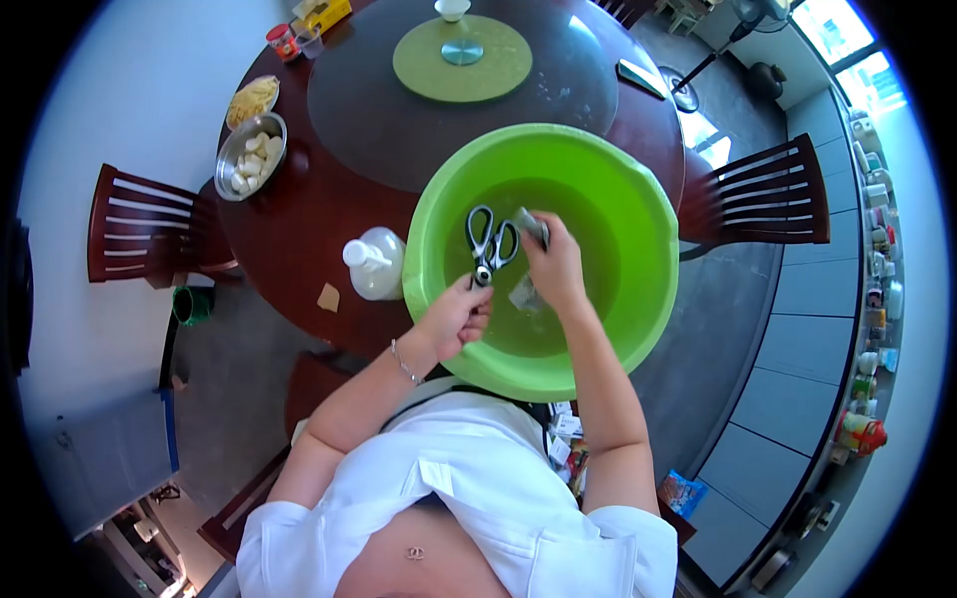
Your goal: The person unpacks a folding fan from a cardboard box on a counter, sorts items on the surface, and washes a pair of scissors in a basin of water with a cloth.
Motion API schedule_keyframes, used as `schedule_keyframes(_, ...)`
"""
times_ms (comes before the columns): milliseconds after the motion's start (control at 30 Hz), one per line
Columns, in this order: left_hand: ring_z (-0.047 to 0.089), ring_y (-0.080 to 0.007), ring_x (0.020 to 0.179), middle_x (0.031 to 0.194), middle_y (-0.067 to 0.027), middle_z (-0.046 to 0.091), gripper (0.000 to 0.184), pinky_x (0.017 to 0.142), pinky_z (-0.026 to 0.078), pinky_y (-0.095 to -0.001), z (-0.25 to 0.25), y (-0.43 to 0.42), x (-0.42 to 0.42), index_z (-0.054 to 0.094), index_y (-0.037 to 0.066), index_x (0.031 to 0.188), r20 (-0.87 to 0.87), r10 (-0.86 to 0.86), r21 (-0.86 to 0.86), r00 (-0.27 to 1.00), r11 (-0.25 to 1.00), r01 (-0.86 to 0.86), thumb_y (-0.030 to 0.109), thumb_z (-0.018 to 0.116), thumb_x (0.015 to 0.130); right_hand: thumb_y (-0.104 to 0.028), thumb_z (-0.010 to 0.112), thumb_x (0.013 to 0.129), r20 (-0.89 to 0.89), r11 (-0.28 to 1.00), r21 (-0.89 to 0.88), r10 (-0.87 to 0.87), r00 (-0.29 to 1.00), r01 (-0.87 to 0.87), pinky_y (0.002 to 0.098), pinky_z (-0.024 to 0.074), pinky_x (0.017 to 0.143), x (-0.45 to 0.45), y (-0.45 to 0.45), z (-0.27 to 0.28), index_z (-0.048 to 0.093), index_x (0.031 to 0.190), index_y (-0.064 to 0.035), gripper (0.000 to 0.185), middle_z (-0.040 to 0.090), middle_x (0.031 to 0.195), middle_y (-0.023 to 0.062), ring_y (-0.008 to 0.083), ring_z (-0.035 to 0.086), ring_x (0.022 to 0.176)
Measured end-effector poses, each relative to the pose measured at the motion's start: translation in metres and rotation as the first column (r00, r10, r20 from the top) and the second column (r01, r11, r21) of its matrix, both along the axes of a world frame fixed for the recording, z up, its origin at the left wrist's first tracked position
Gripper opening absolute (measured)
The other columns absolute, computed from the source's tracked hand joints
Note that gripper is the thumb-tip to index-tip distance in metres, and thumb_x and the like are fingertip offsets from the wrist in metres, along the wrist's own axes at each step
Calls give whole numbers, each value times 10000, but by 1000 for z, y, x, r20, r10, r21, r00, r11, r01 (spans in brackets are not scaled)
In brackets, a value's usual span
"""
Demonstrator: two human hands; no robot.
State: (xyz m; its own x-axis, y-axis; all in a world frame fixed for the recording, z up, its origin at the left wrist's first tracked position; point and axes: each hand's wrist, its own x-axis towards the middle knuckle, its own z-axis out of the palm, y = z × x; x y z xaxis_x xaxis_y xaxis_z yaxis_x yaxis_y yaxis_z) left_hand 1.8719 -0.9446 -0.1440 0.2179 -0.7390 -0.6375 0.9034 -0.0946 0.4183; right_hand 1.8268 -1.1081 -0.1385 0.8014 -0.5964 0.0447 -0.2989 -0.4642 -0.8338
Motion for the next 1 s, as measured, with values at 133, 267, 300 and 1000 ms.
schedule_keyframes(133, 289, -24, 461, 673, 33, 379, 178, 375, 203, -168, -1, 0, -2, 362, 138, 900, 42, 9, -31, 999, 999, -8, 145, 531, 847, -258, 602, 803, -93, 822, 456, 426, 900, -342, 258, 448, 624, 45, 16, 38, 591, 941, 10, 302, 618, 782, 62, 124, 557, 683)
schedule_keyframes(267, 286, -23, 464, 663, 41, 380, 189, 382, 202, -168, -6, -1, -4, 356, 134, 881, 53, -16, -10, 998, 1000, 16, 146, 539, 839, -362, 537, 840, -295, 637, 682, 689, 663, -359, 250, 434, 541, 89, 40, 40, 627, 837, -2, 370, 621, 766, 59, 100, 527, 609)
schedule_keyframes(300, 287, -22, 465, 659, 42, 379, 193, 383, 202, -168, -12, -1, -4, 354, 132, 877, 43, -11, -23, 999, 1000, 12, 146, 542, 836, -360, 529, 850, -290, 586, 728, 733, 615, -356, 245, 434, 533, 96, 45, 38, 622, 856, -5, 368, 617, 768, 60, 100, 523, 605)
schedule_keyframes(1000, 260, -18, 451, 657, 44, 351, 286, 383, 215, -166, -9, -8, -2, 335, 109, 1054, 44, 1, 64, 999, 998, -4, 152, 525, 845, -619, 543, 726, -238, 288, 837, 957, 164, -466, 258, 420, 478, 150, 71, 32, 643, 857, -49, 593, 618, 790, 79, 156, 560, 611)
